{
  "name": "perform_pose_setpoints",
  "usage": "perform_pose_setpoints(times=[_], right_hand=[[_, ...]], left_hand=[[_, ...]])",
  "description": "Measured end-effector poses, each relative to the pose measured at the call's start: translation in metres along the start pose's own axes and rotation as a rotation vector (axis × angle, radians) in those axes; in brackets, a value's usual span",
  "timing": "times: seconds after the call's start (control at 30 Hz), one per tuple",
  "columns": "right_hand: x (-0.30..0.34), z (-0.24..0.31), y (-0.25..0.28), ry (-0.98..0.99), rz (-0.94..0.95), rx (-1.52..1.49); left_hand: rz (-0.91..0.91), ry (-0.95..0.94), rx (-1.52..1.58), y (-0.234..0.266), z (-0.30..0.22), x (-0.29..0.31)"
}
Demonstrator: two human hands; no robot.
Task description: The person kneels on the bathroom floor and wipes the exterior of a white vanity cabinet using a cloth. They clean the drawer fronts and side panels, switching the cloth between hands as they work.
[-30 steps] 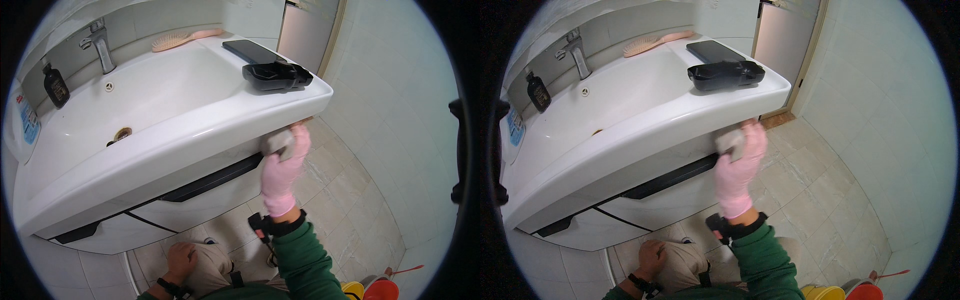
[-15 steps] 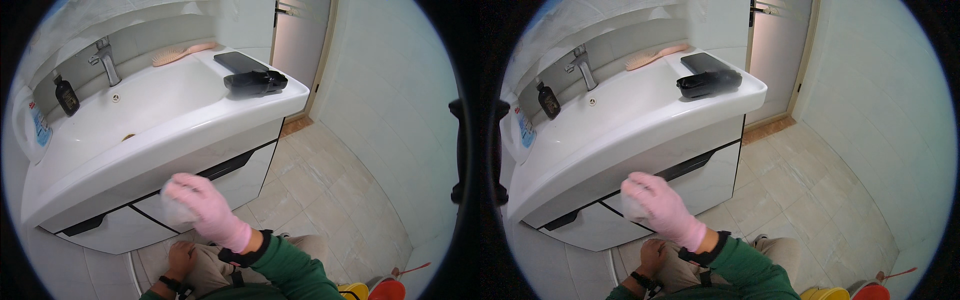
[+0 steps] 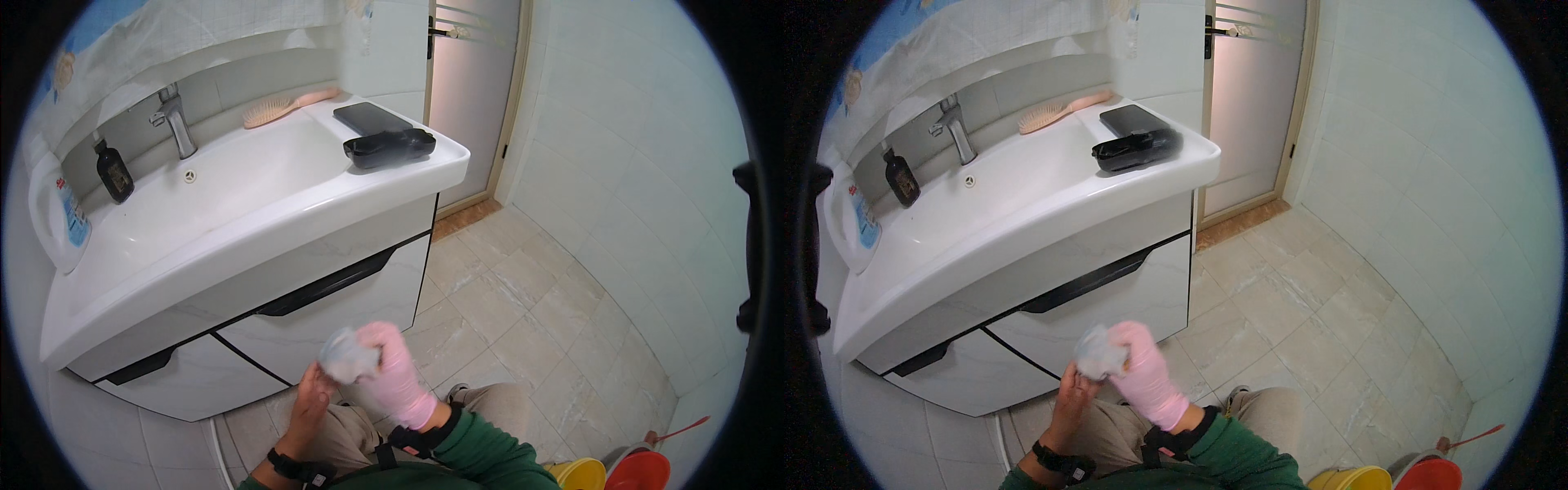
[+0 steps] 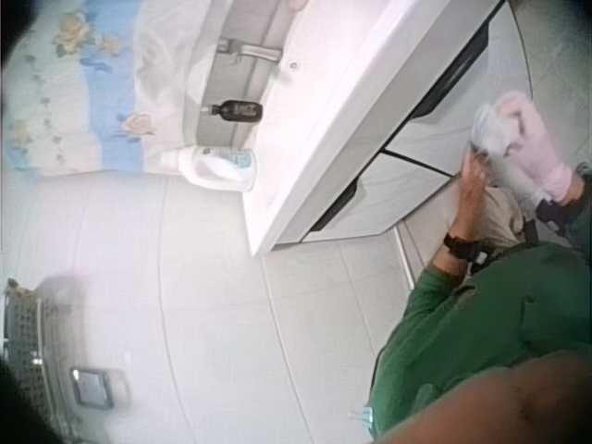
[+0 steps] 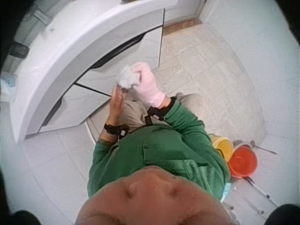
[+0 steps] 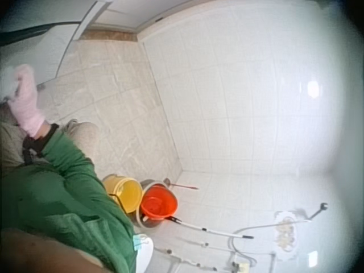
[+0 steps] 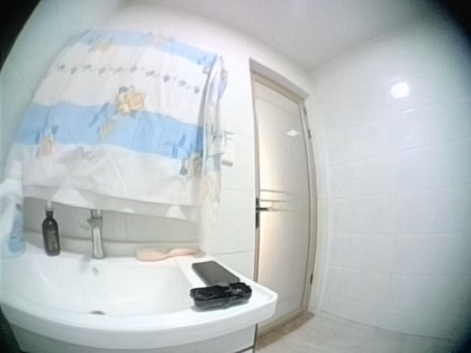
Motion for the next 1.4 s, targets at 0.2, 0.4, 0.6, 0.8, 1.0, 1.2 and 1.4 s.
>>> perform_pose_setpoints(times=[0.2, 0.4, 0.6, 0.8, 1.0, 1.2, 1.4], right_hand=[[0.025, 0.001, -0.028, 0.167, 0.374, 0.249], [0.047, -0.034, -0.008, -0.026, 0.530, 0.307], [0.084, -0.106, 0.038, -0.213, 0.564, 0.563], [0.123, -0.158, 0.067, -0.438, 0.631, 0.754], [0.135, -0.201, 0.075, -0.701, 0.801, 0.905], [0.142, -0.212, 0.079, -0.684, 0.764, 0.886], [0.140, -0.207, 0.075, -0.739, 0.848, 0.894]], left_hand=[[-0.331, 0.061, 0.407, 0.009, -0.039, -0.007], [-1.043, -0.246, -0.455, 0.173, -0.079, -0.001], [-1.246, -0.356, -0.765, 0.220, -0.079, -0.011], [-0.920, -0.767, -1.233, 0.144, -0.073, -0.073], [-0.440, -0.977, -1.399, 0.052, -0.080, -0.127], [-0.573, -0.867, -1.390, 0.099, -0.072, -0.096], [-1.059, -0.591, -1.145, 0.194, -0.078, -0.041]])
Point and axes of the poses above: each hand's wrist, its own x-axis away from the middle knuckle, its own y-axis out of the back of the hand, z = x × y, the point moved 3 cm from there along -x, towards the middle knuckle, and after that the axes turned 14 degrees about -y, right-handed, at the moved point
